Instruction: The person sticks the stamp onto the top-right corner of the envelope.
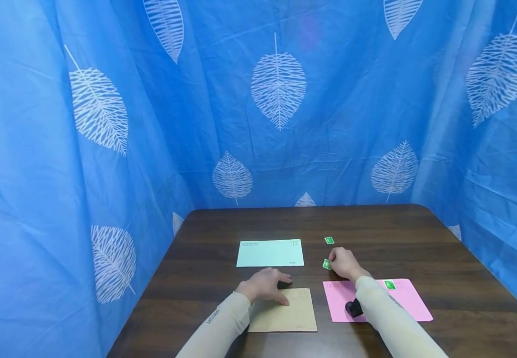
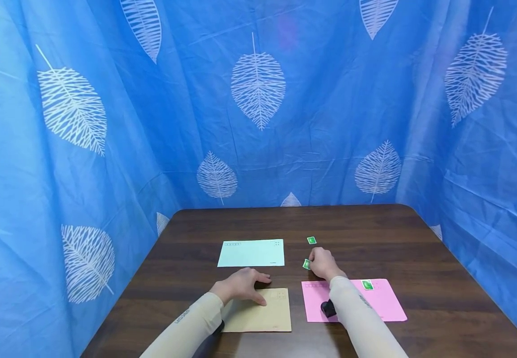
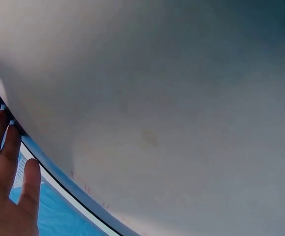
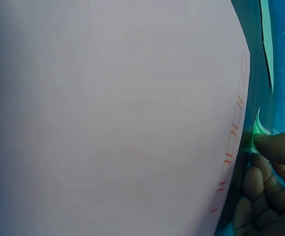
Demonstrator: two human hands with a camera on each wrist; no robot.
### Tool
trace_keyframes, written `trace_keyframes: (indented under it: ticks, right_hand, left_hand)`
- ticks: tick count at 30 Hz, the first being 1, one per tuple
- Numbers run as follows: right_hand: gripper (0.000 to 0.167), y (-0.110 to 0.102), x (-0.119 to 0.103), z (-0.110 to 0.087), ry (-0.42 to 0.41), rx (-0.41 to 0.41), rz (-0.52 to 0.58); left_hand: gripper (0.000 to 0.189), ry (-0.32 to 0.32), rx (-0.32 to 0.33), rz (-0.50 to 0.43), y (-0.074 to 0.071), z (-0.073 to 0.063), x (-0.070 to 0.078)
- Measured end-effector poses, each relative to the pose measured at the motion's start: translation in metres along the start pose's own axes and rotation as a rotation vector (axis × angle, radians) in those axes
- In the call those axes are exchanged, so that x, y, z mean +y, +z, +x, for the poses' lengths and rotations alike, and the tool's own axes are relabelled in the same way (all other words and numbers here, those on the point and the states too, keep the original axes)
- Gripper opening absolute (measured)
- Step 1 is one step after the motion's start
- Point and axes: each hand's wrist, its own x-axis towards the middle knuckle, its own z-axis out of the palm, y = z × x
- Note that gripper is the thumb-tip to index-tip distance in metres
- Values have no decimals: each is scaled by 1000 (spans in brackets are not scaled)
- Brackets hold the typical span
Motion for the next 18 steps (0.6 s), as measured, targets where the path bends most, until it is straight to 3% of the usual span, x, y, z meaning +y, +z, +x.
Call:
trace_keyframes:
  ticks: [18]
  right_hand:
    - [7,-1,-1,1,-1,-2,87]
  left_hand:
    - [61,-5,-23,11,-3,3,1]
